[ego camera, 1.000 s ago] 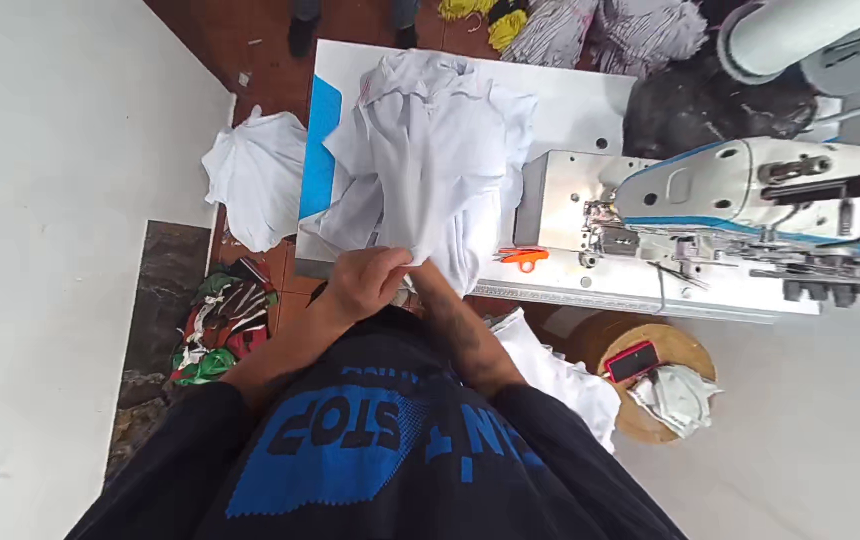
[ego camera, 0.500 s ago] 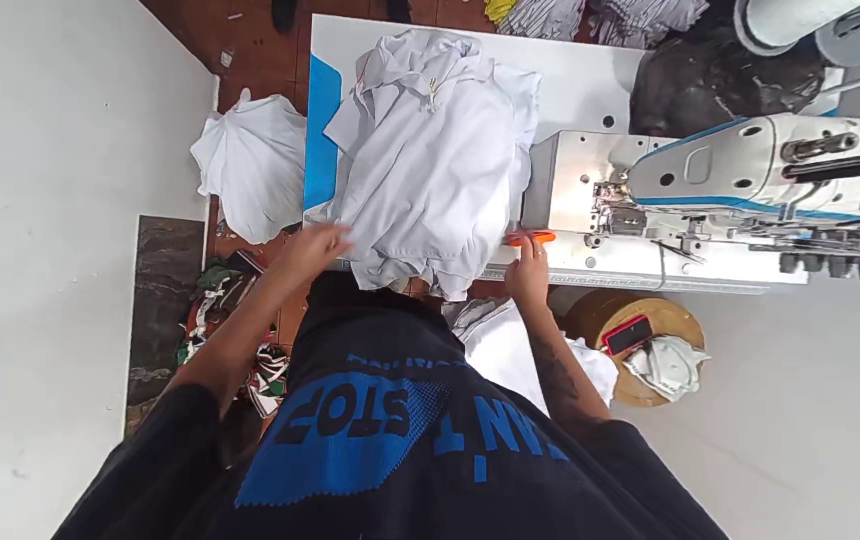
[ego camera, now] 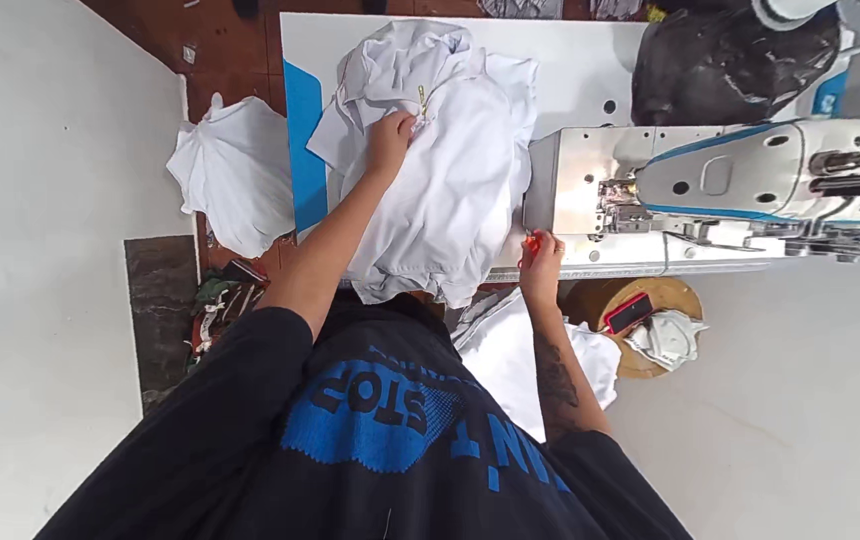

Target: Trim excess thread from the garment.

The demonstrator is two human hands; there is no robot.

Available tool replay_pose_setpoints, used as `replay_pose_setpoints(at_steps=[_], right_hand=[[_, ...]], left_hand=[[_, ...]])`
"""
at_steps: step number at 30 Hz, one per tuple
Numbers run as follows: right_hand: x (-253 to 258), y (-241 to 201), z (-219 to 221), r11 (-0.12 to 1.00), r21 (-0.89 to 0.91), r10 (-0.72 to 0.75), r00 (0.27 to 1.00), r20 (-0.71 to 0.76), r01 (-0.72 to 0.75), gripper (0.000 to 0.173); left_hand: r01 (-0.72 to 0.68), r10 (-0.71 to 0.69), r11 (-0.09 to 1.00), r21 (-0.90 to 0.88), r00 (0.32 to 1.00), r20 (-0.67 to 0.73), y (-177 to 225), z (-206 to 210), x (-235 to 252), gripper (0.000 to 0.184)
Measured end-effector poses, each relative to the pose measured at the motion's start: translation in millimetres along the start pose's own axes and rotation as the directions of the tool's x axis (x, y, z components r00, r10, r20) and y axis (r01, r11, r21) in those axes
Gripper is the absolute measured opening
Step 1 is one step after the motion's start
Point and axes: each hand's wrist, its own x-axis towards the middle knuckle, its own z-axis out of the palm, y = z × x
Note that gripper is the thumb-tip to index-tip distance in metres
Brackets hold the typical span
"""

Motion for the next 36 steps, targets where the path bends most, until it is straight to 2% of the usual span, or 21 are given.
replay_pose_setpoints(at_steps=[1,3,7,10,15,18,22,24,26,31,36], right_hand=[[1.9,-22.0,-6.8,0.998,0.067,-0.016,1.0,-0.003,0.016,0.046],[11.8,-73.0,-10.1,0.98,0.144,-0.141,0.99,-0.003,0.14,0.046],[70.5,-165.8,22.0,0.898,0.136,-0.408,0.908,-0.097,0.418,0.035],[107.9,-189.2,54.6,0.88,0.056,-0.469,0.881,-0.066,0.473,0.03],[125.2,-191.3,72.3,0.837,0.034,-0.539,0.834,-0.116,0.546,0.026],[126.0,-190.5,71.6,0.835,0.056,-0.541,0.835,-0.102,0.547,0.025],[111.8,-173.4,52.6,0.868,0.113,-0.479,0.875,-0.067,0.484,0.029],[113.0,-156.2,46.0,0.874,0.102,-0.471,0.88,-0.069,0.475,0.031],[123.3,-146.1,45.5,0.86,0.085,-0.496,0.863,-0.095,0.503,0.03],[159.3,-152.9,50.4,0.78,0.111,-0.606,0.787,-0.117,0.616,0.025],[175.0,-149.5,51.3,0.696,0.149,-0.681,0.712,-0.173,0.702,0.025]], left_hand=[[0.023,-0.023,0.996,-0.085,1.0,-0.002,-3.6,-2.1,-4.4,0.034],[0.108,-0.102,0.96,-0.257,0.994,0.036,-11.8,-2.4,-17.0,0.033],[0.188,-0.198,0.774,-0.605,0.979,0.05,-20.2,3.9,-33.2,0.027],[0.14,-0.179,0.745,-0.652,0.984,0.006,-24.2,2.7,-37.4,0.024],[0.076,-0.108,0.816,-0.573,0.994,-0.023,-26.7,2.9,-41.1,0.023],[0.032,-0.069,0.831,-0.555,0.997,-0.046,-26.5,2.9,-43.8,0.024],[-0.11,0.143,0.879,-0.464,0.989,0.037,-30.8,-7.3,-55.8,0.025],[-0.186,0.22,0.89,-0.416,0.975,0.035,-32.0,-8.9,-62.0,0.024],[-0.231,0.241,0.881,-0.413,0.97,-0.03,-28.3,-4.1,-63.5,0.022],[-0.318,0.295,0.854,-0.412,0.948,-0.121,-5.4,13.6,-65.6,0.02],[-0.319,0.287,0.88,-0.353,0.947,-0.141,2.4,22.8,-68.7,0.019]])
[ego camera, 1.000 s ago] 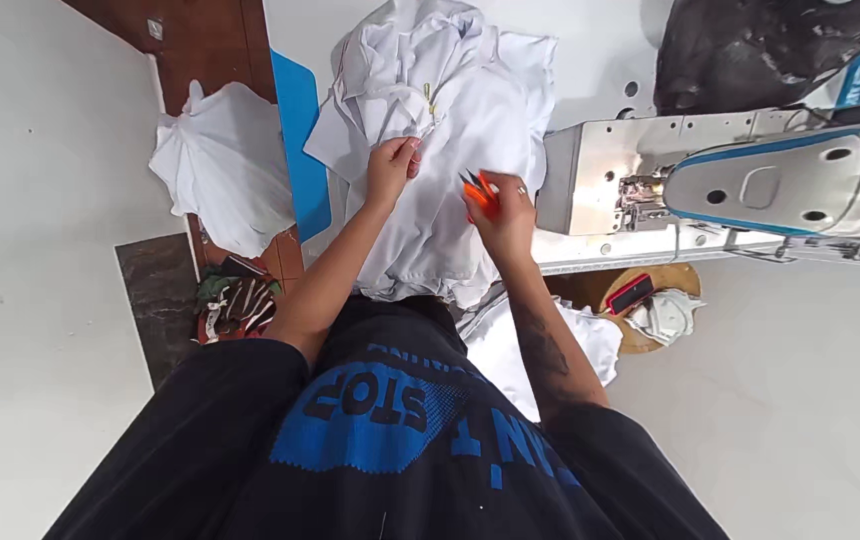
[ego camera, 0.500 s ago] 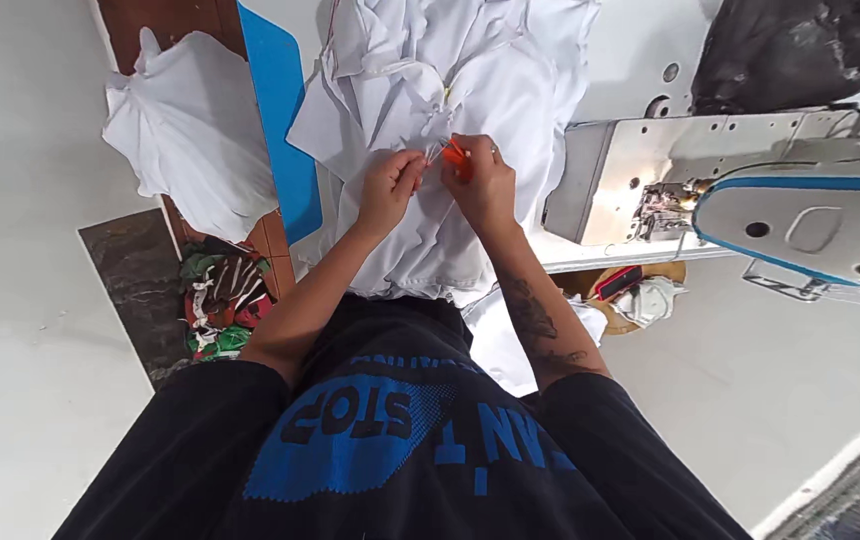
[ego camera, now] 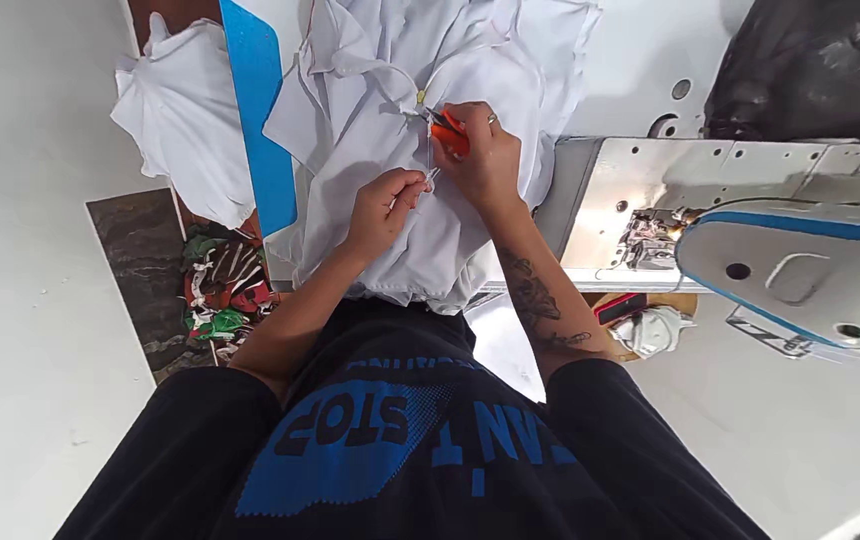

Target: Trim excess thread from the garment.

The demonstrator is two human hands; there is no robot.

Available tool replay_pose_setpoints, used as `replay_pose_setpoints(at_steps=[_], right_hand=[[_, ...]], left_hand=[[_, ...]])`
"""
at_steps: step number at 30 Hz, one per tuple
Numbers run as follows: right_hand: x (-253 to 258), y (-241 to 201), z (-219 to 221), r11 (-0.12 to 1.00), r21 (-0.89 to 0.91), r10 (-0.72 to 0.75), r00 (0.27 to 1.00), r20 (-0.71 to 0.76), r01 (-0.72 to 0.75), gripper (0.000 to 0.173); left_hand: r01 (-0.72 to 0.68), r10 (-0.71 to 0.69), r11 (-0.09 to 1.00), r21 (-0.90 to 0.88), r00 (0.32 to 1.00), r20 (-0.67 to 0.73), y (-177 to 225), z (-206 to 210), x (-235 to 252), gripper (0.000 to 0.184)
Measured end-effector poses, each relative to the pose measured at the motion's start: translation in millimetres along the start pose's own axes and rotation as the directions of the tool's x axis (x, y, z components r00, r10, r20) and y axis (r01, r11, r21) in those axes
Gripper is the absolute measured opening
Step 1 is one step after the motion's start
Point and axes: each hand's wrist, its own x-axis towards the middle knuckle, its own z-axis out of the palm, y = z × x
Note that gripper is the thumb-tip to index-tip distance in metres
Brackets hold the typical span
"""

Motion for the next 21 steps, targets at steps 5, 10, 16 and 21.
replay_pose_setpoints(at_steps=[5,10,16,21], right_hand=[[-4.4,4.8,-3.2,0.998,0.066,-0.005,1.0,0.016,0.004,0.022],[-10.5,2.3,-2.8,0.993,0.109,0.031,0.997,0.075,-0.039,0.026],[-29.5,-10.6,-35.1,0.964,0.109,0.221,0.961,0.166,-0.241,0.035],[-117.1,-4.0,-115.3,0.885,-0.14,0.446,0.895,-0.022,-0.444,0.042]], left_hand=[[-0.022,0.022,0.998,0.065,1.0,0.013,4.0,5.6,-3.4,0.018],[-0.091,0.085,0.984,0.15,0.995,0.049,4.9,9.1,-10.7,0.018],[-0.044,-0.033,0.964,0.262,0.959,0.281,21.7,-14.8,-37.9,0.024],[0.407,-0.94,0.277,0.87,0.303,0.157,47.0,-138.2,-120.3,0.042]])
